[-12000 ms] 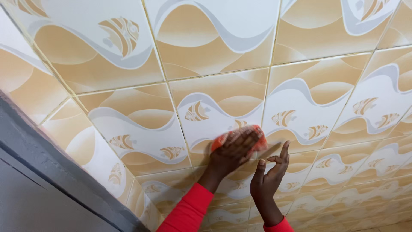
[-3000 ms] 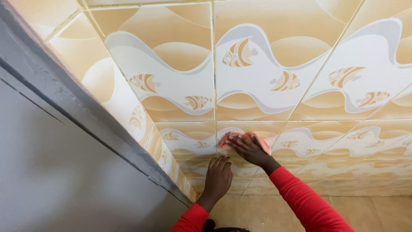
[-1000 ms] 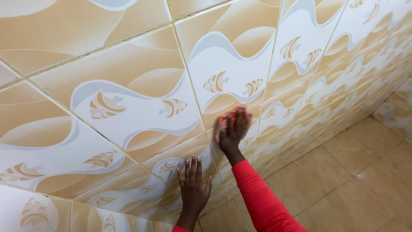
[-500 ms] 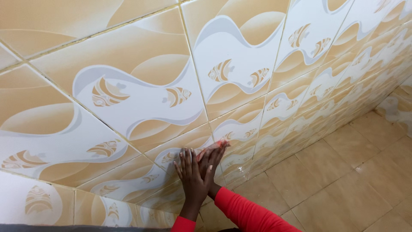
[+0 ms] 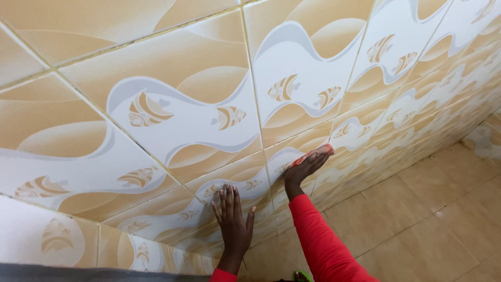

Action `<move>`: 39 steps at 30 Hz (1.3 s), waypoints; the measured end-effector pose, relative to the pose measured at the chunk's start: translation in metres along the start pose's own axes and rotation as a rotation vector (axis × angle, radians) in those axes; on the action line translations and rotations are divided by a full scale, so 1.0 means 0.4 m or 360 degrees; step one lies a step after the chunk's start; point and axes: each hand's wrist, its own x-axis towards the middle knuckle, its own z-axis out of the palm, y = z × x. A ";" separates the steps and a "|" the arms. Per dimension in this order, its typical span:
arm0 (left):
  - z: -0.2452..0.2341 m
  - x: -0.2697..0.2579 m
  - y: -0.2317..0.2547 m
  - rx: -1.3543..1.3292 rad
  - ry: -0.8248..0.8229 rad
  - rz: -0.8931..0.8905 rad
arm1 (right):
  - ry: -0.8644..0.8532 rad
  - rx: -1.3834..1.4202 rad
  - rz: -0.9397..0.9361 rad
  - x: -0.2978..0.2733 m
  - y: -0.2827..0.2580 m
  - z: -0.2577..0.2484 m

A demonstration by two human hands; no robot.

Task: The person wipes a tiled wall with a red cloth, then switches to a yellow cloth to continue wiping the same area. The person uses both hands to scrub the surface in a repetitive motion.

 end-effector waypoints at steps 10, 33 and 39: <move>0.011 0.024 -0.015 0.0068 0.0086 0.0073 | -0.1125 -0.0481 -0.1195 -0.348 0.038 -0.088; 0.054 -0.013 0.074 -0.0133 0.0095 -0.0232 | -0.1405 -0.0502 -0.1321 -0.284 0.207 -0.126; 0.053 -0.027 0.105 -0.0169 0.0177 -0.0249 | -0.1428 -0.0572 -0.2574 -0.182 0.091 -0.007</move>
